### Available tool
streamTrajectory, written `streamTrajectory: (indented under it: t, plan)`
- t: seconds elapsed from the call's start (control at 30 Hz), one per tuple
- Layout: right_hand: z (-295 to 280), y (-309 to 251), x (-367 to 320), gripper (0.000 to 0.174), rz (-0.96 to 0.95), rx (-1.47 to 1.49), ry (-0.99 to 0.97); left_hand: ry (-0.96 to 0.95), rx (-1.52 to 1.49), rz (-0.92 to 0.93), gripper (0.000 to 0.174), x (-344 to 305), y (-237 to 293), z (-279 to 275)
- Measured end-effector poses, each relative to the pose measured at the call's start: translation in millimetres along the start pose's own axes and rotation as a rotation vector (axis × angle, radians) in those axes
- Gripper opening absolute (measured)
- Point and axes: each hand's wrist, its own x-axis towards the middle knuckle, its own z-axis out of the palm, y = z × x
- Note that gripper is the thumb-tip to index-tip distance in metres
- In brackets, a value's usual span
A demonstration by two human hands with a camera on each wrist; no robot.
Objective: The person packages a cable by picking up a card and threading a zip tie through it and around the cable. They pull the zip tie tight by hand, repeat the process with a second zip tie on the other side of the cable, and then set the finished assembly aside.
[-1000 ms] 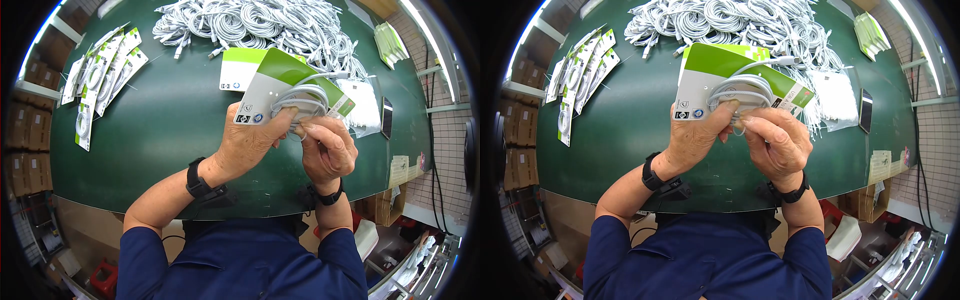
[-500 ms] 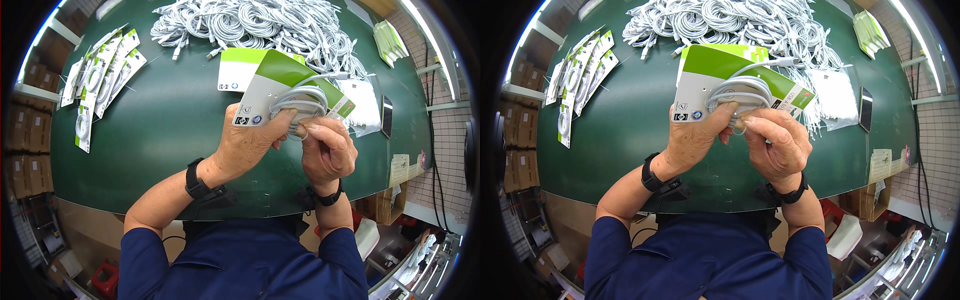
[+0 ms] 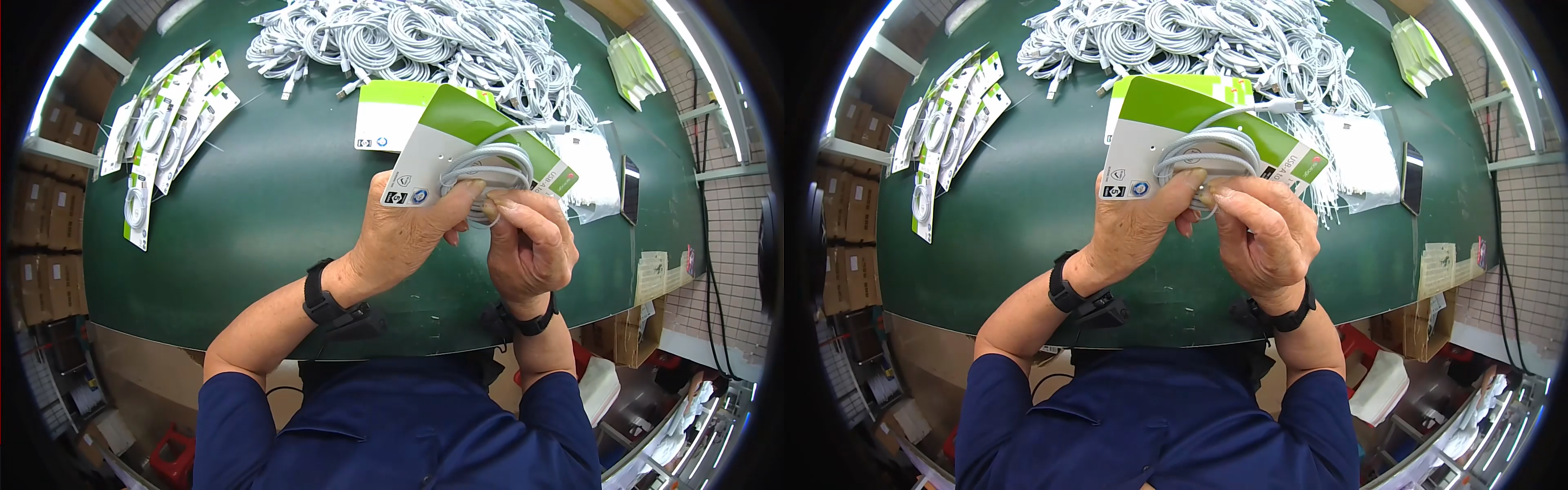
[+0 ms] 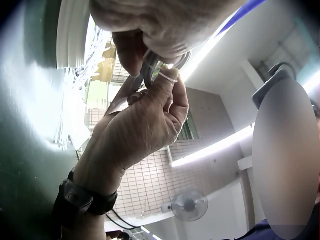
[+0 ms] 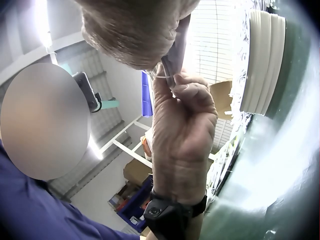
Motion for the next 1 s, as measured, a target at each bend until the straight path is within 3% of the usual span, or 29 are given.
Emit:
streamTrajectory:
  t: [0.33, 0.43, 0.53, 0.63, 0.73, 0.83, 1.0]
  plan:
    - [3, -2, 5, 0.019, 0.049, 0.048, -0.055, 0.002, 0.027, 0.042, 0.014, 1, -5, -2]
    - [1, -3, 6, 0.018, 0.098, 0.083, -0.094, 0.075, -0.214, -0.157, 0.016, 3, 0, 1]
    - [0, -3, 7, 0.018, 0.131, 0.099, -0.127, 0.084, -0.231, -0.201, 0.020, 5, 2, 0]
    - [0, -1, 7, 0.022, 0.085, 0.050, -0.135, 0.092, -0.180, -0.176, 0.017, 5, 1, 0]
    - [-3, -1, 9, 0.027, 0.008, -0.027, -0.145, -0.021, 0.267, 0.097, 0.015, 6, -3, -8]
    - [-4, 0, 5, 0.031, -0.025, -0.024, -0.184, 0.083, -0.026, -0.118, 0.013, 5, 6, 0]
    - [-4, -3, 11, 0.031, 0.055, 0.072, -0.217, 0.132, -0.199, -0.146, 0.014, 2, 6, 5]
